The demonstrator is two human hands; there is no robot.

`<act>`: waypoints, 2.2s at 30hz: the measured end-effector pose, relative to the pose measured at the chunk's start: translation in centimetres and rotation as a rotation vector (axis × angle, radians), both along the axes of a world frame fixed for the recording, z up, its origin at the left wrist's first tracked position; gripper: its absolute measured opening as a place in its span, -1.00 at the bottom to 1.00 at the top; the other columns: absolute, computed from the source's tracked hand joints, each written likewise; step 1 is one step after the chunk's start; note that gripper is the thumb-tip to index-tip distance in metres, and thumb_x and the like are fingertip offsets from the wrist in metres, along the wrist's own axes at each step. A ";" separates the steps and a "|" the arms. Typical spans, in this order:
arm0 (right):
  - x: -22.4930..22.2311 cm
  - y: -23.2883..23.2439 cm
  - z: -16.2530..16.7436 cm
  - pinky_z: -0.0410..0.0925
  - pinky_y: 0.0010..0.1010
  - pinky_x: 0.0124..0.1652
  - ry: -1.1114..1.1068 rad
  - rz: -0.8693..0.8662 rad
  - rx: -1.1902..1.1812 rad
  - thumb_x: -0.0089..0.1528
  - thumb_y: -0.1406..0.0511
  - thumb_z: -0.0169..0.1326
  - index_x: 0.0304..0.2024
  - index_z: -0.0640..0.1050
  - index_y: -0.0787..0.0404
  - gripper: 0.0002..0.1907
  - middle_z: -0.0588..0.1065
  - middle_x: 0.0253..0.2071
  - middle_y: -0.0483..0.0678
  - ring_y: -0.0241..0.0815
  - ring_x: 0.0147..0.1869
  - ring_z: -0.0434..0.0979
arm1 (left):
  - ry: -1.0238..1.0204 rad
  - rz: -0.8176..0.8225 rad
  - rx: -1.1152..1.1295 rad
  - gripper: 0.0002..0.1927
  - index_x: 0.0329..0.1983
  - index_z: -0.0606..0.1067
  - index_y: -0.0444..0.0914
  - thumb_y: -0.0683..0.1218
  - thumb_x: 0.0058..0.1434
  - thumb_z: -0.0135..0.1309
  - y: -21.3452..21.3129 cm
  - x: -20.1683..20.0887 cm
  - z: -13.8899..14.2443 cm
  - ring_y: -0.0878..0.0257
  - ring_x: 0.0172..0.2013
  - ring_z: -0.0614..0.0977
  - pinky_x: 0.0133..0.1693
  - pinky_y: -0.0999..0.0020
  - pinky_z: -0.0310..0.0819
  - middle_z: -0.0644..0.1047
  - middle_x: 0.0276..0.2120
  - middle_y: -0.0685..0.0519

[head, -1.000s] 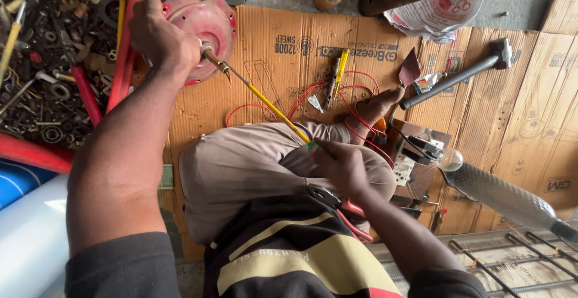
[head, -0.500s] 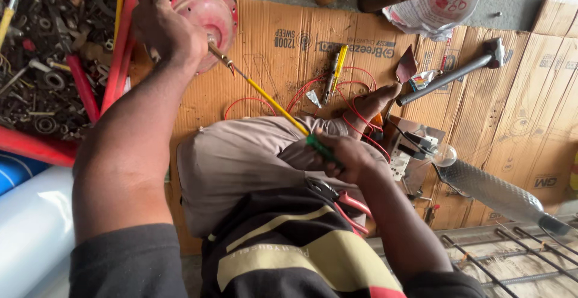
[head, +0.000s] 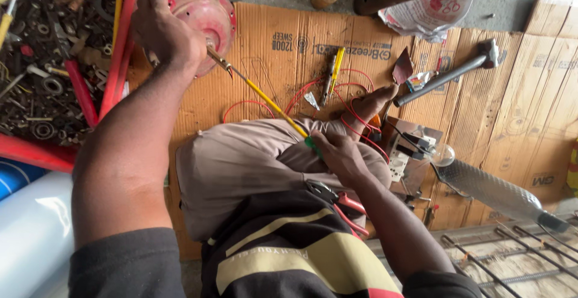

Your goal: The person sits on the floor repairing a ceiling fan motor. They hold the copper-wound stator, use pliers, hammer the rotor hub onto the shaft, fit the stator into the housing, route the red lead wires, and use a screwdriver on the shaft assembly.

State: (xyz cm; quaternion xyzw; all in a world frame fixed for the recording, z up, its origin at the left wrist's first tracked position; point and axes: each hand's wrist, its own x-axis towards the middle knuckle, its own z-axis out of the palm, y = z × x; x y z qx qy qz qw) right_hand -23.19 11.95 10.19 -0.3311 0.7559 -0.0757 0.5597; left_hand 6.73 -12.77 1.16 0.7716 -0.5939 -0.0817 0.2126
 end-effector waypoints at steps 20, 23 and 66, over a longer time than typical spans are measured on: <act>2.3 1.1 2.0 0.42 -0.44 -0.32 0.285 0.138 -0.697 0.10 0.33 0.37 -0.08 0.71 0.16 -0.68 0.58 -0.35 -0.07 -0.29 -0.36 0.57 | 0.081 -0.010 0.004 -0.40 0.27 0.40 -0.16 -0.32 0.14 0.13 0.5 -0.4 0.7 -0.03 0.14 0.40 0.18 0.04 0.22 0.44 0.15 0.01; 1.9 0.3 2.3 0.43 -0.45 -0.31 0.268 0.134 -0.683 0.09 0.33 0.39 -0.09 0.71 0.16 -0.68 0.59 -0.36 -0.09 -0.30 -0.36 0.57 | 0.074 0.000 0.045 -0.44 0.27 0.41 -0.15 -0.31 0.18 0.12 0.4 -0.5 0.4 0.00 0.16 0.40 0.21 0.01 0.18 0.44 0.15 0.04; 0.9 0.0 -2.1 0.15 -0.57 -0.68 -0.600 -0.652 0.328 0.25 0.04 0.16 -0.24 0.62 0.16 -0.67 0.52 -0.52 -0.14 -0.34 -0.58 0.40 | 0.006 0.025 -0.036 -0.56 0.18 0.44 -0.12 -0.24 0.22 0.05 0.2 -0.8 -0.6 0.00 0.08 0.46 0.12 0.06 0.30 0.49 0.08 0.03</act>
